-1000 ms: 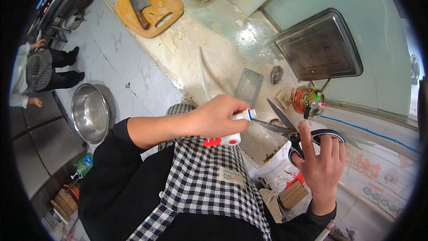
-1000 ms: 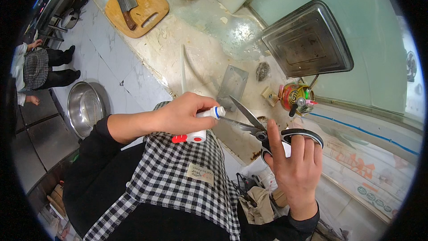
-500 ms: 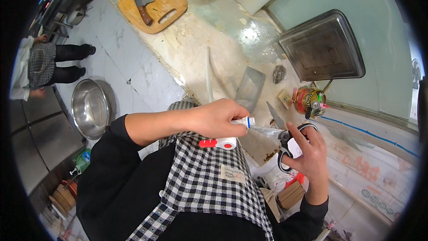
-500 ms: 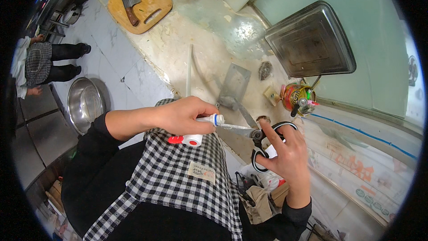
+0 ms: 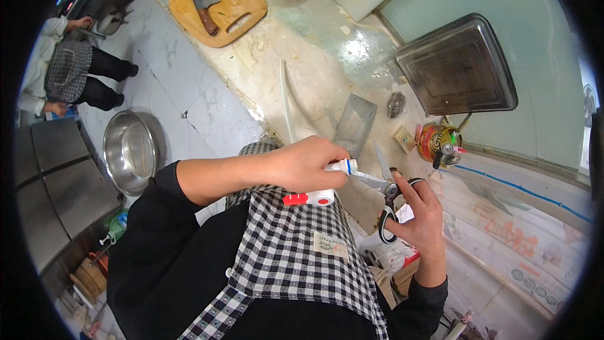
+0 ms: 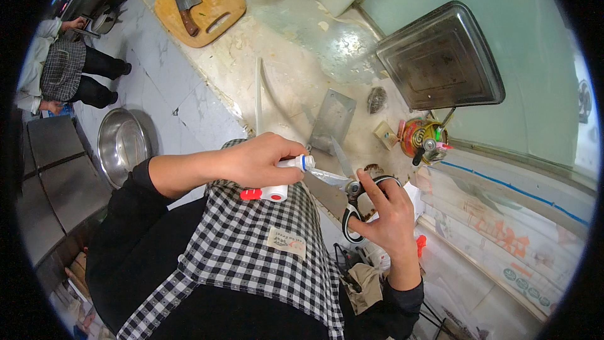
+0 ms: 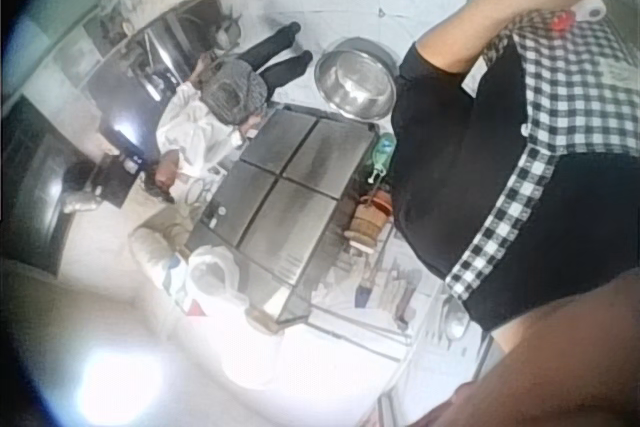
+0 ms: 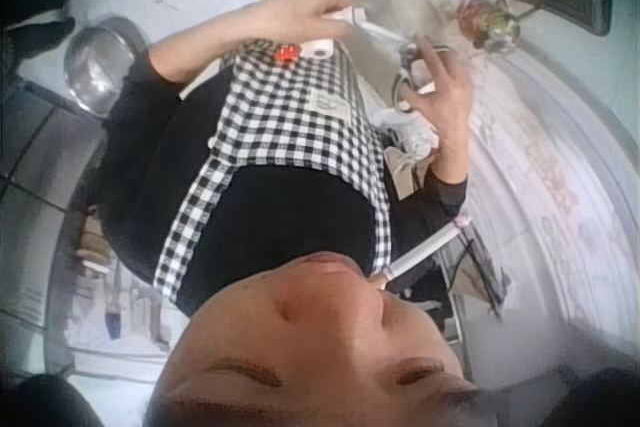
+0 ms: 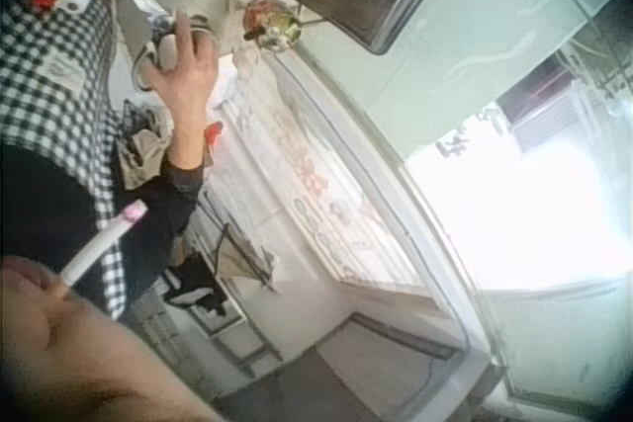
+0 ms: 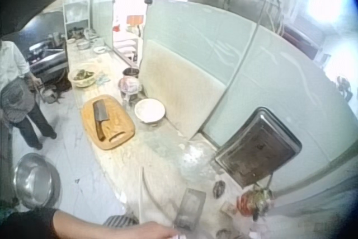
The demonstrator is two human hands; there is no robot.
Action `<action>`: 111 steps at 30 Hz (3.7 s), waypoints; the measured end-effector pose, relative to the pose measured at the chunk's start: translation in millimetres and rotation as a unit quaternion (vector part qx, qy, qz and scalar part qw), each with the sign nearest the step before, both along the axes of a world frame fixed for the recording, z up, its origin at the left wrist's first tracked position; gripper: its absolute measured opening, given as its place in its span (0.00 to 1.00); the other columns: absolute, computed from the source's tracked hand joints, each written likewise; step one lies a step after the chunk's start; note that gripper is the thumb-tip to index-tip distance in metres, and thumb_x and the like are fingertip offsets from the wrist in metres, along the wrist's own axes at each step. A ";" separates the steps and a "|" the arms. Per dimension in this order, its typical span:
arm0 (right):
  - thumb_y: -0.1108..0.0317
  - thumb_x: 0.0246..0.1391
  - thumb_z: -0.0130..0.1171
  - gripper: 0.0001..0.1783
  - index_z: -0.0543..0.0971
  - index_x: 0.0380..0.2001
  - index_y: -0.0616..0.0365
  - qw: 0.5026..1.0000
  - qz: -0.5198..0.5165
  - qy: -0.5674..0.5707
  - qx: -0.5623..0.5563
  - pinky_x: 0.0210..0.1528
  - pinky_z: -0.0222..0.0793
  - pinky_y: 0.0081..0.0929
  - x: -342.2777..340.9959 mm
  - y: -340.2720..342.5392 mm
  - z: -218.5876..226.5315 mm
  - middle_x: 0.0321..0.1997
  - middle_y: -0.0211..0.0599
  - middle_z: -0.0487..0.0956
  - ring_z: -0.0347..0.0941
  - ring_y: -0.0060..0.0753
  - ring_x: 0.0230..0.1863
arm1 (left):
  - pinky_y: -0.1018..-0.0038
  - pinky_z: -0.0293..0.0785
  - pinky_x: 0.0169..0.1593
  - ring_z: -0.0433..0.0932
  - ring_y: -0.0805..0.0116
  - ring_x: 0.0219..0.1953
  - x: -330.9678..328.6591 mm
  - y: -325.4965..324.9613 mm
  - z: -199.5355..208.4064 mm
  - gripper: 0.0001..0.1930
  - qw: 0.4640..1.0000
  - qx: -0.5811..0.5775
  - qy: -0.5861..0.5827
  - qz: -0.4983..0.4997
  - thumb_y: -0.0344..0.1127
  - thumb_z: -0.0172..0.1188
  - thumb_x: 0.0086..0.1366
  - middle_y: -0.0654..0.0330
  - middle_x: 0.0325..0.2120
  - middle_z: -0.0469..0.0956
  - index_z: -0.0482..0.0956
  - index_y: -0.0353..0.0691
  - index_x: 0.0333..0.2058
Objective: The person walks to the sink, turns on the faucet, and removes the faucet handle. They then unscrew a small ring from the handle and use scissors to cut the ring. The person continues to manipulate the handle and ring while the faucet runs.
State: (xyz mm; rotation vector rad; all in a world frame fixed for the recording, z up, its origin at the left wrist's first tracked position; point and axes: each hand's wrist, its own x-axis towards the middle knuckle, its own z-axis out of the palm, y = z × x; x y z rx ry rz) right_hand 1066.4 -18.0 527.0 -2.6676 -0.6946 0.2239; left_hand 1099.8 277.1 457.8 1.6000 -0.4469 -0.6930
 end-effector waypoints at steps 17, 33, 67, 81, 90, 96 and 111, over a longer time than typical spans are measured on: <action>0.66 0.39 0.76 0.43 0.75 0.62 0.63 0.906 -0.096 0.250 0.327 0.43 0.69 0.25 -35.6 5.6 -74.2 0.38 0.30 0.76 0.71 0.24 0.37 | 0.75 0.70 0.35 0.73 0.76 0.29 -0.5 -1.6 -6.5 0.12 1.000 0.014 -0.002 0.022 0.37 0.59 0.66 0.58 0.25 0.79 0.80 0.32 0.38; 0.67 0.44 0.76 0.43 0.72 0.65 0.63 0.842 -0.136 0.348 0.389 0.50 0.69 0.22 -54.5 11.8 -117.4 0.47 0.29 0.78 0.72 0.21 0.45 | 0.77 0.72 0.39 0.75 0.80 0.34 -2.9 3.5 -23.5 0.12 0.988 -0.071 0.131 0.040 0.36 0.55 0.74 0.63 0.30 0.82 0.77 0.34 0.48; 0.56 0.59 0.63 0.28 0.77 0.57 0.63 0.928 -0.364 0.048 0.066 0.54 0.74 0.44 -35.3 6.4 -202.4 0.54 0.59 0.80 0.79 0.60 0.52 | 0.79 0.73 0.29 0.76 0.77 0.25 8.4 2.3 -24.3 0.07 0.925 -0.166 0.291 0.181 0.29 0.57 0.71 0.64 0.25 0.77 0.79 0.38 0.45; 0.77 0.54 0.69 0.09 0.84 0.40 0.63 0.915 -0.197 -0.002 0.353 0.29 0.73 0.20 17.6 113.7 -77.6 0.35 0.37 0.81 0.77 0.23 0.27 | 0.82 0.67 0.27 0.75 0.82 0.27 -2.7 -17.9 -38.7 0.04 0.925 -0.200 0.238 0.220 0.30 0.55 0.73 0.65 0.28 0.79 0.76 0.38 0.43; 0.80 0.49 0.65 0.07 0.81 0.33 0.63 0.942 -0.164 0.015 0.293 0.30 0.75 0.23 16.6 106.1 -82.1 0.28 0.37 0.81 0.79 0.27 0.25 | 0.82 0.62 0.28 0.69 0.84 0.25 -10.9 -10.2 -45.9 0.05 0.973 -0.107 0.134 0.151 0.32 0.57 0.72 0.70 0.22 0.73 0.76 0.37 0.40; 0.80 0.53 0.63 0.05 0.81 0.35 0.64 0.921 -0.142 0.086 0.352 0.32 0.76 0.22 11.1 94.3 -94.7 0.31 0.36 0.81 0.81 0.24 0.28 | 0.81 0.64 0.29 0.70 0.83 0.25 -8.9 -1.2 -45.6 0.05 0.977 -0.121 0.159 0.078 0.32 0.58 0.72 0.70 0.21 0.72 0.76 0.37 0.40; 0.76 0.61 0.57 0.02 0.76 0.37 0.62 0.755 -0.222 0.336 0.517 0.39 0.74 0.22 22.2 98.1 -99.7 0.37 0.33 0.80 0.76 0.21 0.34 | 0.81 0.66 0.29 0.71 0.78 0.24 -0.7 23.8 -33.1 0.14 0.940 -0.188 0.274 0.071 0.41 0.48 0.78 0.64 0.23 0.75 0.72 0.37 0.50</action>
